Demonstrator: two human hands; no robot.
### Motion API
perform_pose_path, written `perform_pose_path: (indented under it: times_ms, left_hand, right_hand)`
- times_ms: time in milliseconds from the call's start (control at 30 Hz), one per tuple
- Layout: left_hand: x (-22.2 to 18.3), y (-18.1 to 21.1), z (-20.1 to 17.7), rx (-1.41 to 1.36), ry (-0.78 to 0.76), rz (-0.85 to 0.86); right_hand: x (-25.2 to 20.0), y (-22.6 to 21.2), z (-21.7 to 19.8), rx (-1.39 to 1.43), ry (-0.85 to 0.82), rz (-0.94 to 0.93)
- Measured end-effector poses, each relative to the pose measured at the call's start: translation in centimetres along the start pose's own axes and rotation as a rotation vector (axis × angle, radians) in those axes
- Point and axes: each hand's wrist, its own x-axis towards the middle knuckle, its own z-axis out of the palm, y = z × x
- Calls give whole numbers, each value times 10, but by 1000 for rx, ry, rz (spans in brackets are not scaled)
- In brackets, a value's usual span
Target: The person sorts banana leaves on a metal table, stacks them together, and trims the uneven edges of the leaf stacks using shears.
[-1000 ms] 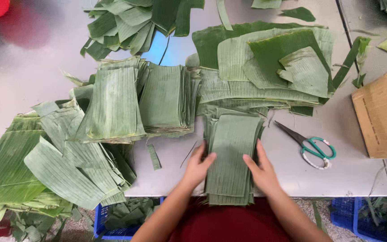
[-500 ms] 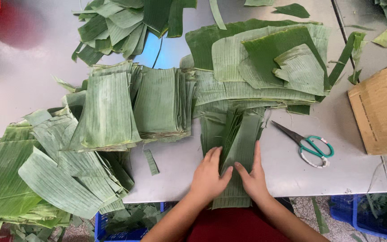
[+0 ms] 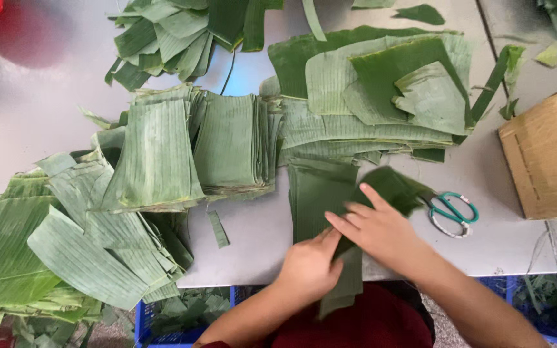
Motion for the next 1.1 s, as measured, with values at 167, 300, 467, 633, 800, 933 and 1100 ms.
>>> perform_pose_path:
  times_ms: [167,300,467,633,800,933,1100]
  left_hand:
    - [34,-15,-82,-775,-227,219]
    - [30,-5,-76,-1399,-183,449]
    - [53,-7,-25,-659,414,306]
    - [50,-22,-26,-953,345,233]
    - [55,-35,-13,-1058,295,68]
    - [51,1,-6,-1005,531,134]
    - [50,10,-27,-1058,442,233]
  right_hand:
    - [-26,33,-53,363,219,34]
    - [-27,26,-39,884,617,337]
    - [-2,-9,17,1303,739,639]
    - [16,-10,22,1499,744,439]
    - [26,-14,21,1557,748,484]
    - [32,-41,16,1538,850,608]
    - [20,-34,22,1692,867,444]
